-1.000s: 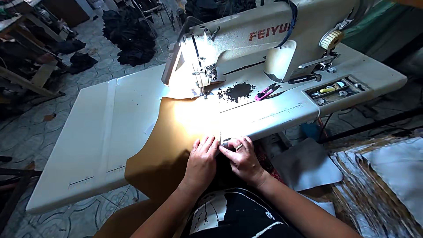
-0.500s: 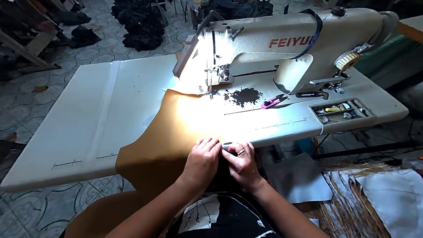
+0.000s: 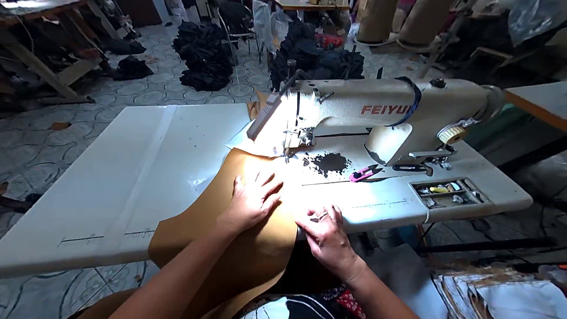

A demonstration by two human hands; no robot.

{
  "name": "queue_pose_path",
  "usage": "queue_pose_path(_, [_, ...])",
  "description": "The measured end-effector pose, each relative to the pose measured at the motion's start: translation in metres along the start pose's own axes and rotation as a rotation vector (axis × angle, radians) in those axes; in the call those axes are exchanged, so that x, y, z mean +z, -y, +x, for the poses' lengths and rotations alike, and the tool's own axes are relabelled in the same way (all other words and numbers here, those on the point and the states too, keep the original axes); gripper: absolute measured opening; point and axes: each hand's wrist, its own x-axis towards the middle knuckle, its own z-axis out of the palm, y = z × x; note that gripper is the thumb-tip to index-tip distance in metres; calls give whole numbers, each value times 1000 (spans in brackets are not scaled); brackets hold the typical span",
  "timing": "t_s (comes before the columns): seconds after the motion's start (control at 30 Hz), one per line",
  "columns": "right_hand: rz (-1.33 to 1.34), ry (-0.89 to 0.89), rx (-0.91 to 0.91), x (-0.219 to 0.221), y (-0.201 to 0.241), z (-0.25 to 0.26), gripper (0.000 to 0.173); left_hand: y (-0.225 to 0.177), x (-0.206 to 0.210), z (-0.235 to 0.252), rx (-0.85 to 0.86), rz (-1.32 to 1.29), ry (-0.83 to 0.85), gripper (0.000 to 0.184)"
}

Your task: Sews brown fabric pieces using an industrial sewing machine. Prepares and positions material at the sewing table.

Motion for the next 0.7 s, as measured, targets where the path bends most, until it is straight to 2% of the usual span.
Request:
queue_pose_path(0.07, [-12, 17, 2, -2, 0, 1, 28, 5, 1, 4, -30, 22, 82, 52])
queue_pose_path(0.47, [14, 140, 48, 1, -11, 37, 29, 19, -11, 38, -33, 40, 152, 53])
queue_pose_path(0.5, [20, 154, 56, 1, -11, 39, 30, 11, -10, 32, -4, 59, 110, 51])
queue_pose_path(0.6, [35, 157, 55, 0, -12, 39, 29, -21, 15, -5, 131, 48, -178, 49])
queue_pose_path(0.7, [50, 147, 57, -1, -12, 38, 30, -37, 36, -30, 117, 14, -268, 50])
